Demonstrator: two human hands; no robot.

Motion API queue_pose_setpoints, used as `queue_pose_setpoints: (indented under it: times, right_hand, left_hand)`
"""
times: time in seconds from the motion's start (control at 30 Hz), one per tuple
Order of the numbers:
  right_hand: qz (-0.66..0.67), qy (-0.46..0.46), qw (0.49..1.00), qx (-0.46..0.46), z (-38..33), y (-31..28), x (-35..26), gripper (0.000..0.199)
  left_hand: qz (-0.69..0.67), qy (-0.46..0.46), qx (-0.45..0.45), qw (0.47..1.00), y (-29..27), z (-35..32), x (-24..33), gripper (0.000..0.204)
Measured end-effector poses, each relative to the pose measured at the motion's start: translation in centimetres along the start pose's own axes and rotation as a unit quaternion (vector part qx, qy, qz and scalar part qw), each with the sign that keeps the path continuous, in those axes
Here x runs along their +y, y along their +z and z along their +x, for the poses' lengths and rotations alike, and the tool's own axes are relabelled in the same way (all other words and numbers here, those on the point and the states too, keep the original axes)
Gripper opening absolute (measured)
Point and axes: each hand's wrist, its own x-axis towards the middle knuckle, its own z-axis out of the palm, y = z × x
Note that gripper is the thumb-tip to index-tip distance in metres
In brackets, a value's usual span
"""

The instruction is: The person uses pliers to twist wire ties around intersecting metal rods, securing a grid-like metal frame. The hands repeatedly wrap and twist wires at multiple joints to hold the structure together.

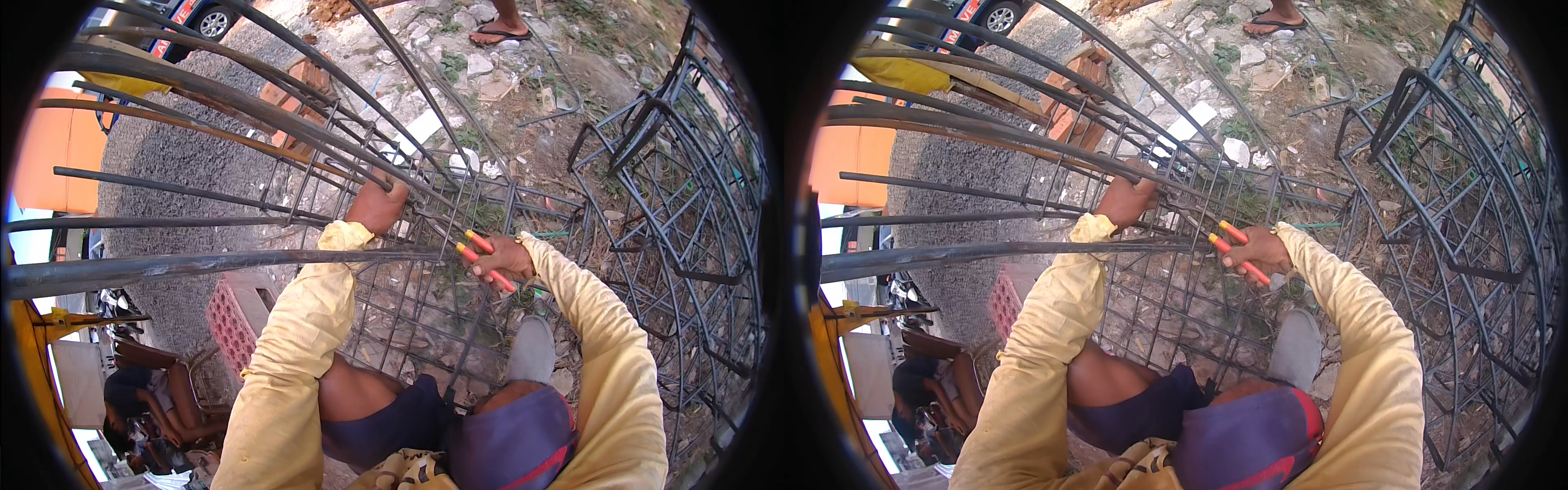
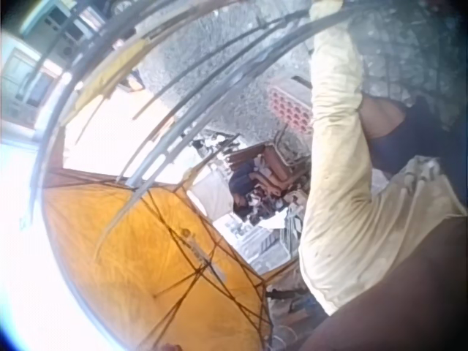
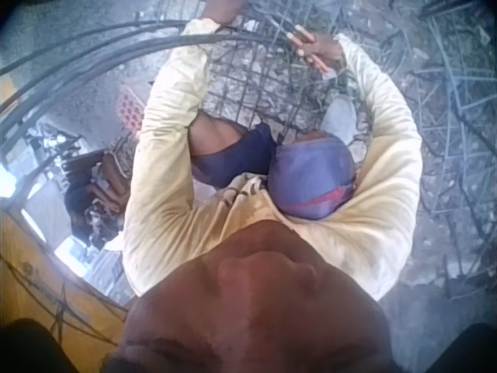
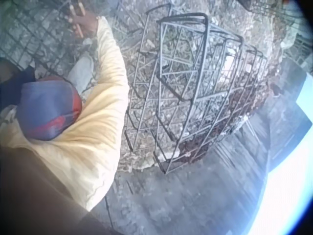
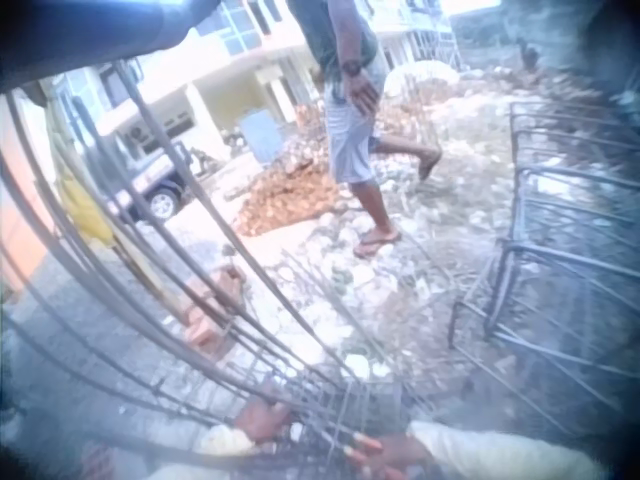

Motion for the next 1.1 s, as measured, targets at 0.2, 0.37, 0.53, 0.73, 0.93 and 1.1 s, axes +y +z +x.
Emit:
queue_pose_setpoints:
  times: [0.2,0.37,0.53,0.73,0.93,1.1]
  right_hand:
    - [-0.314,-0.128,0.914,0.22,-0.7,1.9,-0.2,0.05]
    - [-0.579,-0.244,0.629,0.459,-0.4,3.6,3.2,0.059]
    - [-0.398,-0.166,0.856,0.286,-0.4,2.5,1.5,0.054]
    - [0.081,-0.013,0.997,0.004,-0.1,-1.7,0.5,0.072]
    - [-0.211,-0.048,0.961,0.172,-1.0,0.7,-2.2,0.051]
    - [0.038,-0.014,0.998,-0.057,0.2,-2.3,-0.3,0.034]
  left_hand:
    - [0.025,0.0,-0.012,1.0,-0.3,0.1,-0.7,0.027]
    - [-0.025,-0.025,-0.025,0.999,-0.1,-0.3,0.4,0.029]
    - [0.0,0.01,-0.013,1.0,-0.5,-0.8,-0.2,0.031]
    - [0.123,0.007,-0.006,0.992,-0.6,-0.7,0.7,0.033]
    - [0.058,-0.002,0.0,0.998,-0.6,-1.9,1.7,0.036]
    - [0.047,0.016,-0.008,0.999,-0.2,-1.1,2.0,0.028]
